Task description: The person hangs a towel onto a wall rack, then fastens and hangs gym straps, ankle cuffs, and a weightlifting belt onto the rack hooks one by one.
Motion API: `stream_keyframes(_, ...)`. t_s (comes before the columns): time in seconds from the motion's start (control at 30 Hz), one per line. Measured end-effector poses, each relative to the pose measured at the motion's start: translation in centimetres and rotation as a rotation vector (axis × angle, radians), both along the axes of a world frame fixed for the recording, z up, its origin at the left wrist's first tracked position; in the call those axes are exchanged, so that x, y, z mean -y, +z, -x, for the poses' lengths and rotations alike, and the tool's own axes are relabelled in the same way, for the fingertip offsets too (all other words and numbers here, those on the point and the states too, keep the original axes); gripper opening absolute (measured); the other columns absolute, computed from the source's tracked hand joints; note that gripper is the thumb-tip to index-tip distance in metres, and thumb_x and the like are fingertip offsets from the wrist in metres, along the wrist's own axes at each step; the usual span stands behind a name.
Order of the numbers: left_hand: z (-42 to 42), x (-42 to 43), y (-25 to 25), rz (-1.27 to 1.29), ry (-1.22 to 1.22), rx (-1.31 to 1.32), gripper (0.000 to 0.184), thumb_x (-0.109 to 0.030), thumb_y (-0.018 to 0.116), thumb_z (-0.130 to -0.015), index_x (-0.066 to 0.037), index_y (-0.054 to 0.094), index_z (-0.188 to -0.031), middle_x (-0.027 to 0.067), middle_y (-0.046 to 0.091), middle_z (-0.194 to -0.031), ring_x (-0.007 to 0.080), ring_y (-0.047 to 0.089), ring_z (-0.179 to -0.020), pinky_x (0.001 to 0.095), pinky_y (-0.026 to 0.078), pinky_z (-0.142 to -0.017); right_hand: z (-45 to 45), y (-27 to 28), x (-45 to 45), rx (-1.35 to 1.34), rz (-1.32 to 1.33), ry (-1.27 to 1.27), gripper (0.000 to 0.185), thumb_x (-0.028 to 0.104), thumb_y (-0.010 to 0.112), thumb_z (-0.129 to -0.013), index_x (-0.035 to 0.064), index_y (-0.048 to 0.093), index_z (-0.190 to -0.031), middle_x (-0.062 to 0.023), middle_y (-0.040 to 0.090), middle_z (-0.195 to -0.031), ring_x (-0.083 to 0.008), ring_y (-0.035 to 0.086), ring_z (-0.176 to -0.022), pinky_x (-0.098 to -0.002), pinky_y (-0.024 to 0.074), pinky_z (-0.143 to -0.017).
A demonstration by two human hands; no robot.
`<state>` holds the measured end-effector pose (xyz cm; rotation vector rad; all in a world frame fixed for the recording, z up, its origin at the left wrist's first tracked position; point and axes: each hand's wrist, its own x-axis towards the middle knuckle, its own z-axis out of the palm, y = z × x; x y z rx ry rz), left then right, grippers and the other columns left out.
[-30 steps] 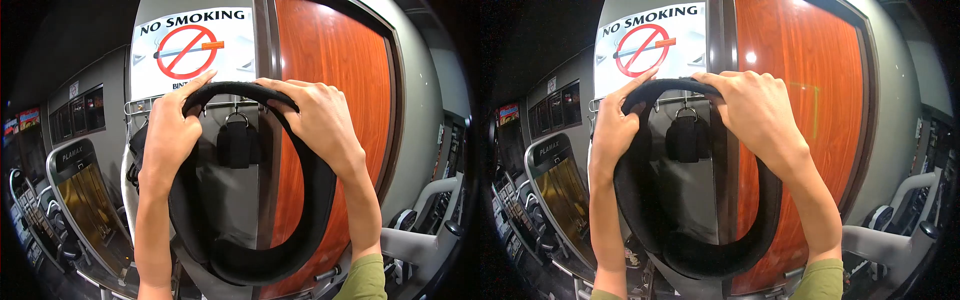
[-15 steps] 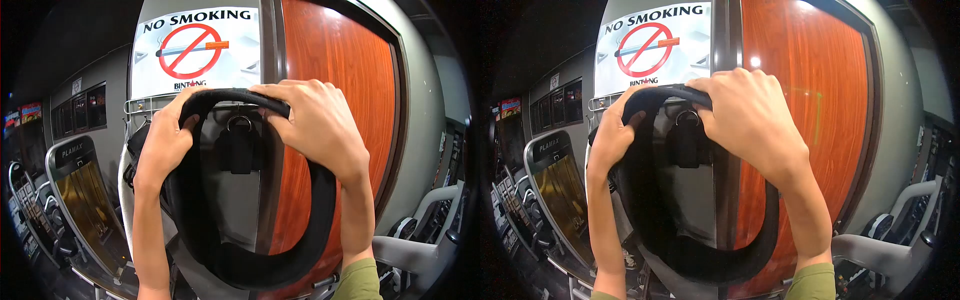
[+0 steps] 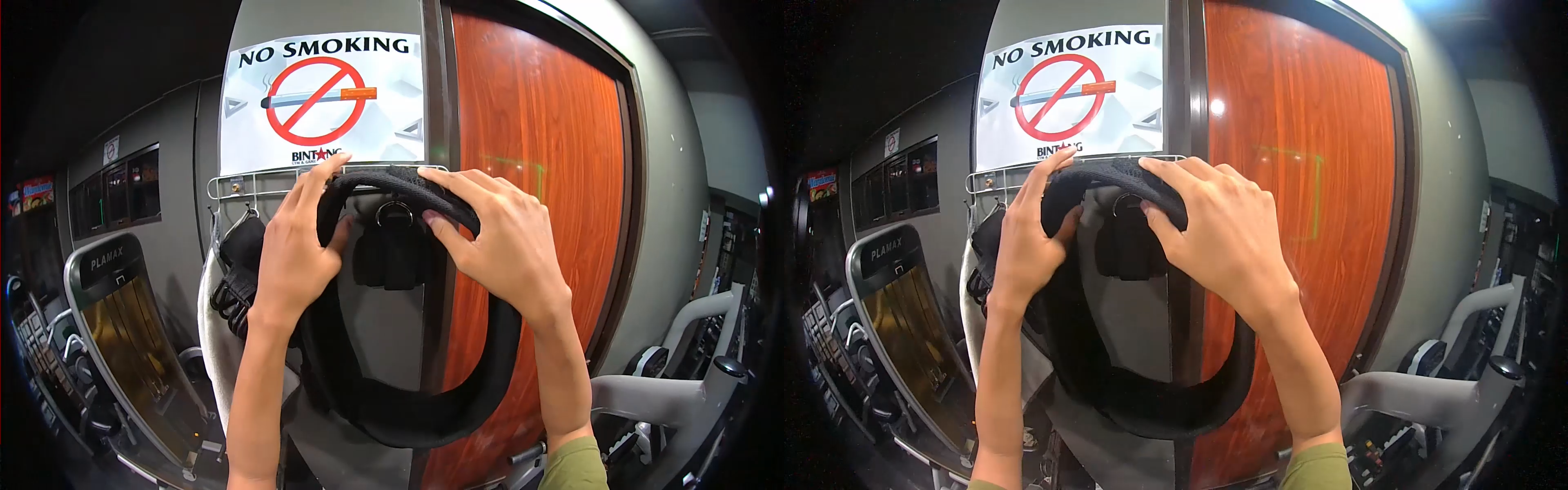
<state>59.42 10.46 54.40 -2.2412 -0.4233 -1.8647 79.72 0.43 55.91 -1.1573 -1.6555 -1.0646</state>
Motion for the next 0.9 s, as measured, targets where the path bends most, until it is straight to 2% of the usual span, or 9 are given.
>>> stream_keyframes(0.13,0.4,-0.7,-0.7,-0.269,0.087,0.078,0.056,0.006,0.072,-0.078,-0.009,0.059,-0.131,0.0119,0.063,-0.129,0.0308,0.061,-0.118,0.0394,0.047,-0.102,0.6,-1.3,-0.1,0.002,-0.104,0.052,0.041,0.022,0.069,-0.087,0.0137,0.067,-0.127,-0.0089,0.070,-0.117,-0.0298,0.066,-0.106,-0.0414,0.0537,-0.090)
stream_keyframes(0.17,0.5,-0.4,-0.9,-0.275,0.072,0.097,0.053,0.003,0.073,-0.077,-0.010,0.061,-0.127,0.0110,0.063,-0.125,0.0289,0.062,-0.113,0.0392,0.048,-0.101,0.8,-1.7,0.1,0.015,-0.162,0.077,0.042,0.022,0.069,-0.088,0.0142,0.066,-0.129,-0.0093,0.069,-0.121,-0.0307,0.065,-0.112,-0.0416,0.0531,-0.094)
stream_keyframes(0.3,1.4,0.4,-1.8,-0.292,0.090,0.124,0.045,0.000,0.074,-0.077,-0.010,0.065,-0.120,0.0108,0.061,-0.122,0.0290,0.060,-0.117,0.0389,0.048,-0.100,1.8,-3.1,1.6,0.058,-0.270,-0.015,0.041,0.018,0.069,-0.087,0.0141,0.067,-0.128,-0.0106,0.064,-0.129,-0.0343,0.057,-0.126,-0.0437,0.0501,-0.101)
stream_keyframes(0.4,2.8,1.6,-3.0,-0.219,0.015,0.128,0.039,-0.001,0.075,-0.077,-0.008,0.067,-0.115,0.0112,0.061,-0.122,0.0288,0.060,-0.116,0.0387,0.046,-0.101,3.3,-4.8,2.9,0.026,-0.311,0.051,0.038,0.009,0.070,-0.083,0.0122,0.072,-0.121,-0.0146,0.061,-0.135,-0.0403,0.048,-0.137,-0.0513,0.0427,-0.110)
stream_keyframes(0.47,4.2,3.3,-4.0,-0.202,-0.021,0.160,0.032,-0.002,0.075,-0.076,-0.008,0.070,-0.108,0.0098,0.061,-0.119,0.0277,0.059,-0.106,0.0377,0.048,-0.093,5.2,-6.3,4.2,0.026,-0.274,0.049,0.035,0.008,0.070,-0.082,0.0110,0.074,-0.117,-0.0158,0.060,-0.136,-0.0424,0.047,-0.137,-0.0534,0.0409,-0.111)
stream_keyframes(0.6,9.1,6.6,-7.0,-0.041,-0.080,0.106,0.024,0.005,0.069,-0.079,-0.006,0.072,-0.100,0.0112,0.065,-0.110,0.0280,0.062,-0.105,0.0365,0.049,-0.091,10.2,-10.5,4.9,-0.010,-0.105,0.324,0.032,0.008,0.072,-0.081,0.0112,0.076,-0.112,-0.0146,0.061,-0.135,-0.0418,0.051,-0.134,-0.0527,0.0456,-0.108)
stream_keyframes(0.63,10.8,7.4,-8.0,0.018,-0.081,0.057,0.025,0.007,0.066,-0.079,-0.005,0.072,-0.100,0.0115,0.066,-0.109,0.0281,0.062,-0.104,0.0360,0.050,-0.090,12.0,-11.6,4.8,-0.073,-0.012,0.430,0.030,0.005,0.073,-0.076,0.0093,0.077,-0.105,-0.0162,0.063,-0.132,-0.0422,0.052,-0.134,-0.0480,0.0454,-0.109)
stream_keyframes(0.7,14.6,9.5,-10.2,0.198,-0.117,0.007,0.029,0.012,0.060,-0.080,-0.005,0.072,-0.100,0.0119,0.067,-0.107,0.0280,0.064,-0.101,0.0346,0.051,-0.088,15.2,-14.4,4.3,-0.156,0.179,0.591,0.031,0.008,0.074,-0.078,0.0114,0.077,-0.108,-0.0133,0.063,-0.133,-0.0393,0.053,-0.133,-0.0451,0.0478,-0.106)
stream_keyframes(0.9,27.7,15.6,-19.8,0.719,-0.113,0.142,0.019,0.005,0.057,-0.091,0.001,0.069,-0.105,0.0117,0.067,-0.107,0.0215,0.065,-0.100,0.0332,0.051,-0.089,27.5,-25.3,2.9,-0.449,0.669,1.021,0.028,0.010,0.073,-0.086,0.0118,0.075,-0.114,-0.0118,0.066,-0.130,-0.0348,0.057,-0.130,-0.0430,0.0478,-0.105)
